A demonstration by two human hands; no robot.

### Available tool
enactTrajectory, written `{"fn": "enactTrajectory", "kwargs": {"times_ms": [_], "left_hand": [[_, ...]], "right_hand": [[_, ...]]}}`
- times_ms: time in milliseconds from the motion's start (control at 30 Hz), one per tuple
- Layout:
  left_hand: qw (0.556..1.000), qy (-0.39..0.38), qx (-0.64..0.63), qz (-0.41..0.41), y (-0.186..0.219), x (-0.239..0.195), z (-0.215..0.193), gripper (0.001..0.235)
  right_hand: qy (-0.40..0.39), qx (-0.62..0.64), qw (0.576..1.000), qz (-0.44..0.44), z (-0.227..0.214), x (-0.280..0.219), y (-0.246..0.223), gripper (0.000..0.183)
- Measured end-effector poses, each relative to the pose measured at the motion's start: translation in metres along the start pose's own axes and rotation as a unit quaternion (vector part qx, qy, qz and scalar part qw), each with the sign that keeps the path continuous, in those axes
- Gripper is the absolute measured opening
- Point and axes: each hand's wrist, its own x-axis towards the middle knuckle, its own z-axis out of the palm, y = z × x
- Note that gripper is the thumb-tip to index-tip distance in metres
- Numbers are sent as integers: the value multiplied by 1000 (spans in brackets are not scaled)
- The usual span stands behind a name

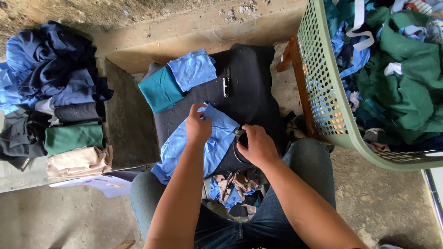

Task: The person sits on the floor and uses scissors to cut a piece of light blue fabric into smaller pieces. They fold the fabric, cut it, and then fold the resulting pieces before placing them aside.

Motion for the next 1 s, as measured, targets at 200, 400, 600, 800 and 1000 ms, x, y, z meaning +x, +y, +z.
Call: {"fn": "enactTrajectory", "kwargs": {"times_ms": [200,400,600,800,1000], "left_hand": [[962,28,246,114,-49,2,10,58],[896,-17,383,223,-71,-42,25,59],[868,66,407,277,-100,-21,44,46],[848,70,364,380,-144,29,70,37],[834,94,359,408,-152,34,80,23]], "right_hand": [[-63,-38,997,11,-12,-24,2,61],[-90,-38,994,43,-17,-42,11,66],[-130,-25,990,54,-36,-55,25,62],[-93,-68,991,69,-29,-51,35,63],[-104,-29,992,66,-19,-41,32,61]]}}
